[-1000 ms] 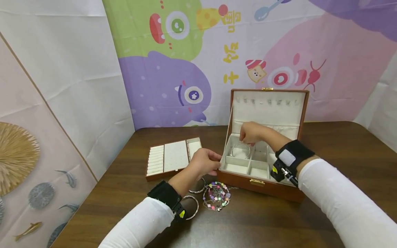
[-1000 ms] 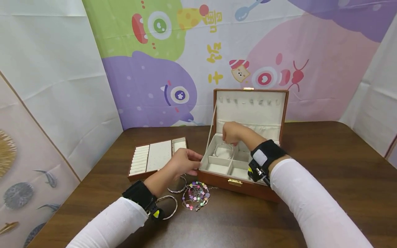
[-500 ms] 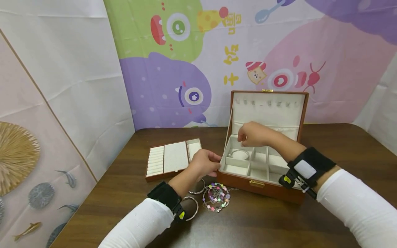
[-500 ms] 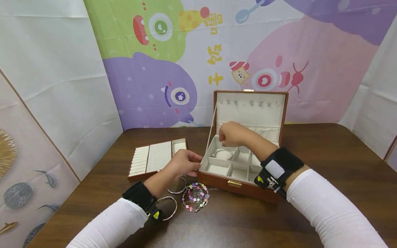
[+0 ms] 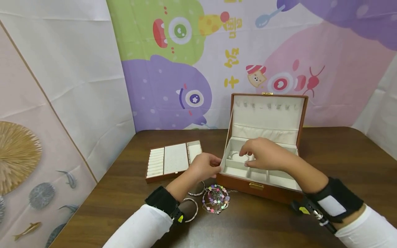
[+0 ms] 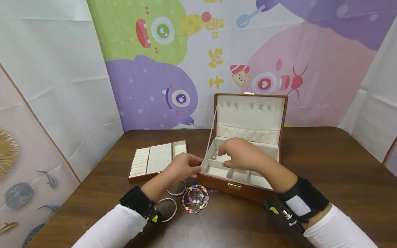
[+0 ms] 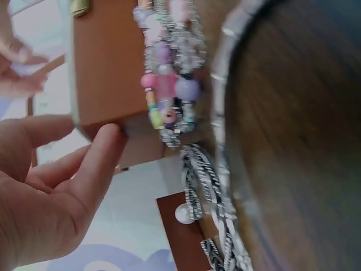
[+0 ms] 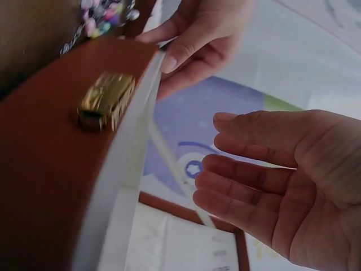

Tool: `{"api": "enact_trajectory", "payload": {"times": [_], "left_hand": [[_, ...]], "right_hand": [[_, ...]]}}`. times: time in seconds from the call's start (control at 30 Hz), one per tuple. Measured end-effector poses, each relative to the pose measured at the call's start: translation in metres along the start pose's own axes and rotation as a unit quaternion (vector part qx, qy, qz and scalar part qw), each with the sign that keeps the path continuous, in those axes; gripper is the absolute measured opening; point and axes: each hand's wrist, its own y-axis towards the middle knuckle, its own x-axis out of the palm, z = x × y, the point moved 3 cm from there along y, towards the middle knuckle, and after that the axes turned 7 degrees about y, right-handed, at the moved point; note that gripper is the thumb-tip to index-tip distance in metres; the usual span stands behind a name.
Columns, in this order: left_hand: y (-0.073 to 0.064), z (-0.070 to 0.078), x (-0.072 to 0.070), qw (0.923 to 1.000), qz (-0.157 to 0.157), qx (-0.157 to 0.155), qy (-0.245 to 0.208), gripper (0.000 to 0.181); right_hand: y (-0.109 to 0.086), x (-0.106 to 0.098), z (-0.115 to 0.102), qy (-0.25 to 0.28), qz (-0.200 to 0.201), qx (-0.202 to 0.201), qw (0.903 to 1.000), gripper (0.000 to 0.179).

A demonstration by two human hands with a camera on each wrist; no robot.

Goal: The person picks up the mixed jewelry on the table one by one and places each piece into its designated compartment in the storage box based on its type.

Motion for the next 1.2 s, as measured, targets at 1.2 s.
{"api": "enact_trajectory", "payload": {"times": [1.2], "left_hand": [[-0.074,-0.024,-0.057,0.9321,-0.146,0.164,0.288,0.024]], "right_hand": [[-0.050,0.029,-0.024,0.010,-0.010,-0.055,0.9984,0.021]]}}
